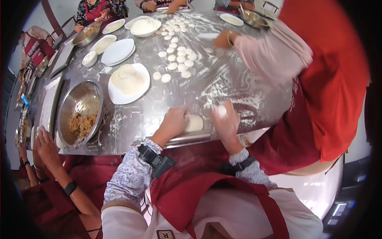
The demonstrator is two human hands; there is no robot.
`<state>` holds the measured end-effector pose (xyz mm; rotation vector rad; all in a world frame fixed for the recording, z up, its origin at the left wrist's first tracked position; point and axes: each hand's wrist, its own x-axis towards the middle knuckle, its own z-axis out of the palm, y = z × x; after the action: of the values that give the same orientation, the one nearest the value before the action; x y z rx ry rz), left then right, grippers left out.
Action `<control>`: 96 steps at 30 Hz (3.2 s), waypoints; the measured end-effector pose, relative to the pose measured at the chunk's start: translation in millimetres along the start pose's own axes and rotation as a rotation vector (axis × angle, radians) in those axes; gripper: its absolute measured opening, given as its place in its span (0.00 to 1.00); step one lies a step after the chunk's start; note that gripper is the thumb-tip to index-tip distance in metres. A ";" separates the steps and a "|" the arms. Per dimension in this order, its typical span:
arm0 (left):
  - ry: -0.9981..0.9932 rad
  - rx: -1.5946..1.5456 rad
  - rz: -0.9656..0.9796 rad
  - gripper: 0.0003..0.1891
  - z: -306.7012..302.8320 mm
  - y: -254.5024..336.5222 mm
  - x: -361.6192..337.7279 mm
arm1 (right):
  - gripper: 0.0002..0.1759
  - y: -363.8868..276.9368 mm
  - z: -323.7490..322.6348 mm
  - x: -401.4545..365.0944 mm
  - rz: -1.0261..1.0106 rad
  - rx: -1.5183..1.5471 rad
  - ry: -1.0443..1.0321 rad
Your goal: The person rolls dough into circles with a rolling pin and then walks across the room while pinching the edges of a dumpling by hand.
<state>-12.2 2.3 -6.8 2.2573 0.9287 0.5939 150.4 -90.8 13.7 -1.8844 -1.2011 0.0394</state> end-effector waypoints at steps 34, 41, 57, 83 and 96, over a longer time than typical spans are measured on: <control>0.134 -0.038 -0.085 0.09 8.3 12.4 11.4 | 0.17 -18.0 35.5 55.6 -0.123 -0.174 -0.021; 0.007 0.071 -0.056 0.08 -3.0 -2.9 1.6 | 0.18 0.9 -4.8 -1.1 0.017 -0.059 -0.057; 0.033 0.031 -0.113 0.09 2.2 5.0 -3.0 | 0.17 -5.7 9.1 19.6 -0.021 -0.051 -0.045; 0.311 0.470 0.106 0.12 -17.6 -67.2 74.9 | 0.15 2.6 1.0 8.8 -0.078 -0.010 -0.023; 0.075 0.156 -0.106 0.12 -39.5 -19.9 -28.8 | 0.13 -3.7 -6.2 3.3 -0.036 0.042 -0.017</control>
<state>-63.9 6.7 2.7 2.3176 1.1605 0.5796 152.3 -91.8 21.3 -1.8289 -1.2363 0.0605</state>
